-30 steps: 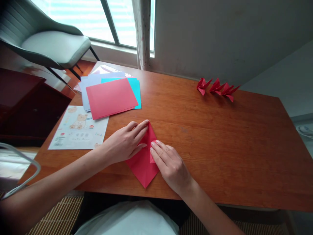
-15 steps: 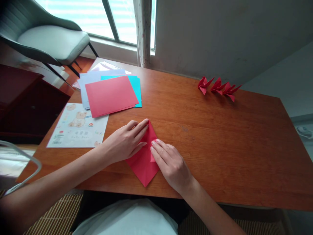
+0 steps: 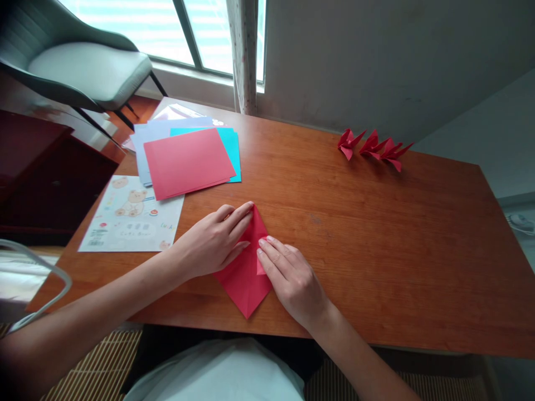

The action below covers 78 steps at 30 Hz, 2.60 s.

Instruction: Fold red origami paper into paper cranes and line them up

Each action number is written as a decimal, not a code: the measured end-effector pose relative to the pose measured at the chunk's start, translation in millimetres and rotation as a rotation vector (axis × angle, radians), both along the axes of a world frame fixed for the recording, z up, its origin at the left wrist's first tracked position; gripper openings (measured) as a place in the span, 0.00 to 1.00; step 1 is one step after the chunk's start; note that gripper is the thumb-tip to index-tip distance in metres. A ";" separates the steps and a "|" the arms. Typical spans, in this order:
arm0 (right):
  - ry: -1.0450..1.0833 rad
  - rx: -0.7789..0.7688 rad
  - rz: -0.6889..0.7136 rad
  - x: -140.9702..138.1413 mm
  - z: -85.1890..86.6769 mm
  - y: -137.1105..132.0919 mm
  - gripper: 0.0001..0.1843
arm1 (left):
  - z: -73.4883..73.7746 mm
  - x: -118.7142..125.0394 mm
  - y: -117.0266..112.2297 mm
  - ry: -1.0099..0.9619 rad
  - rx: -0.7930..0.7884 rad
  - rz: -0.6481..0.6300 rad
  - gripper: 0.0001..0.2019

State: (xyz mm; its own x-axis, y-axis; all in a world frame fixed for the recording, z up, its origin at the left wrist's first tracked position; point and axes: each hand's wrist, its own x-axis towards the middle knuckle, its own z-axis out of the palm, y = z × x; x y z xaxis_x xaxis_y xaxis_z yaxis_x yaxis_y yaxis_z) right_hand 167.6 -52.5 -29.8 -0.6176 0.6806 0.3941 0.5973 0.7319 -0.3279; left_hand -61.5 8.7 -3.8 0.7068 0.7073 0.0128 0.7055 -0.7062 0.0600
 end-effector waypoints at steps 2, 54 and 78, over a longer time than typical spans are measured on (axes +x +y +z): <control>-0.002 0.005 0.001 0.1 -0.5 -0.1 0.27 | 1.0 0.4 0.8 0.025 0.004 -0.001 0.24; -0.094 0.146 0.031 -13.3 11.6 2.2 0.14 | 3.8 3.3 -4.7 0.179 0.113 -0.039 0.26; -0.021 0.065 0.049 -9.1 4.7 6.2 0.15 | 2.9 2.7 -4.6 0.126 0.049 0.002 0.26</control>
